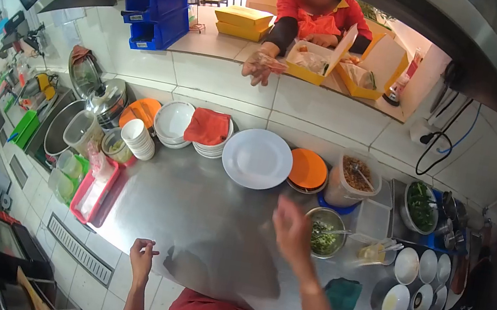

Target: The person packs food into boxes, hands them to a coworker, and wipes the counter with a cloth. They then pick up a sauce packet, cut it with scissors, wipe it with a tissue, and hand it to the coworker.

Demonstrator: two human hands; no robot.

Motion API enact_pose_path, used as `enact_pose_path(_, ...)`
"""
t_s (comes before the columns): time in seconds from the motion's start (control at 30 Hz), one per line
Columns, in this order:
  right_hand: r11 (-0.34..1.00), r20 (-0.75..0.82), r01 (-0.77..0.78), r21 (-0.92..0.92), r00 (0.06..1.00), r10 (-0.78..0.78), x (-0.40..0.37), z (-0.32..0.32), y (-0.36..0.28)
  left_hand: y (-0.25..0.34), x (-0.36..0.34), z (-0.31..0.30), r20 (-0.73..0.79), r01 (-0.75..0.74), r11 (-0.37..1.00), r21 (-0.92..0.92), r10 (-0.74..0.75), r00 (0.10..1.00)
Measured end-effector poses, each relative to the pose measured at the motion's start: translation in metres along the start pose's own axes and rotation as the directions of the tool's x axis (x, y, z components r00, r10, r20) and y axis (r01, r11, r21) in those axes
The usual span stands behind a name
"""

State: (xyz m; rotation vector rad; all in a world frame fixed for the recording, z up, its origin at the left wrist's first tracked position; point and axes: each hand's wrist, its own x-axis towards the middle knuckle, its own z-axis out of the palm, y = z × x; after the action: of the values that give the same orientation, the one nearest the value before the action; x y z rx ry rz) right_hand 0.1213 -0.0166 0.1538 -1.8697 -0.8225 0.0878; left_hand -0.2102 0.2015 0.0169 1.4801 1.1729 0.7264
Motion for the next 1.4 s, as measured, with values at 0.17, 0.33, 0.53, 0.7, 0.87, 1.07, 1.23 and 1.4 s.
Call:
enact_pose_path(0.17, 0.854, -0.33, 0.398, -0.336, 0.799, -0.502, 0.229, 0.03, -0.037, -0.008, 0.058, -0.015, 0.043, -0.017, 1.0, -0.006, 0.017, 0.999)
enact_pose_path(0.33, 0.844, -0.272, 0.373, -0.384, 0.828, -0.49, 0.333, 0.048, -0.034, 0.003, 0.097, -0.008, 0.119, 0.02, 0.998, -0.061, -0.012, 0.993)
enact_pose_path(0.53, 0.96, -0.304, 0.248, -0.127, 0.912, -0.276, 0.333, 0.047, -0.033, 0.035, 0.107, 0.009, 0.23, 0.074, 0.996, -0.052, -0.06, 0.971)
enact_pose_path(0.7, 0.967, -0.244, 0.189, 0.173, 0.959, -0.144, 0.281, 0.038, -0.072, 0.066, 0.103, 0.021, 0.324, 0.104, 0.991, -0.089, -0.07, 0.943)
enact_pose_path(0.87, 0.959, -0.154, 0.116, 0.258, 0.985, -0.078, 0.202, 0.028, -0.102, 0.097, 0.095, 0.032, 0.422, 0.109, 0.984, -0.139, -0.041, 0.906)
enact_pose_path(1.07, 0.938, -0.145, 0.038, 0.345, 0.989, 0.013, 0.122, 0.017, -0.12, 0.114, 0.084, 0.043, 0.526, 0.092, 0.96, -0.264, 0.063, 0.848)
enact_pose_path(1.23, 0.919, -0.123, -0.052, 0.392, 0.987, 0.108, 0.071, 0.013, -0.114, 0.139, 0.069, 0.061, 0.643, 0.1, 0.946, -0.308, 0.129, 0.755)
enact_pose_path(1.4, 0.899, -0.107, -0.18, 0.399, 0.965, 0.24, 0.012, 0.034, -0.087, 0.181, 0.037, 0.113, 0.8, 0.364, 0.813, -0.454, 0.192, 0.568)
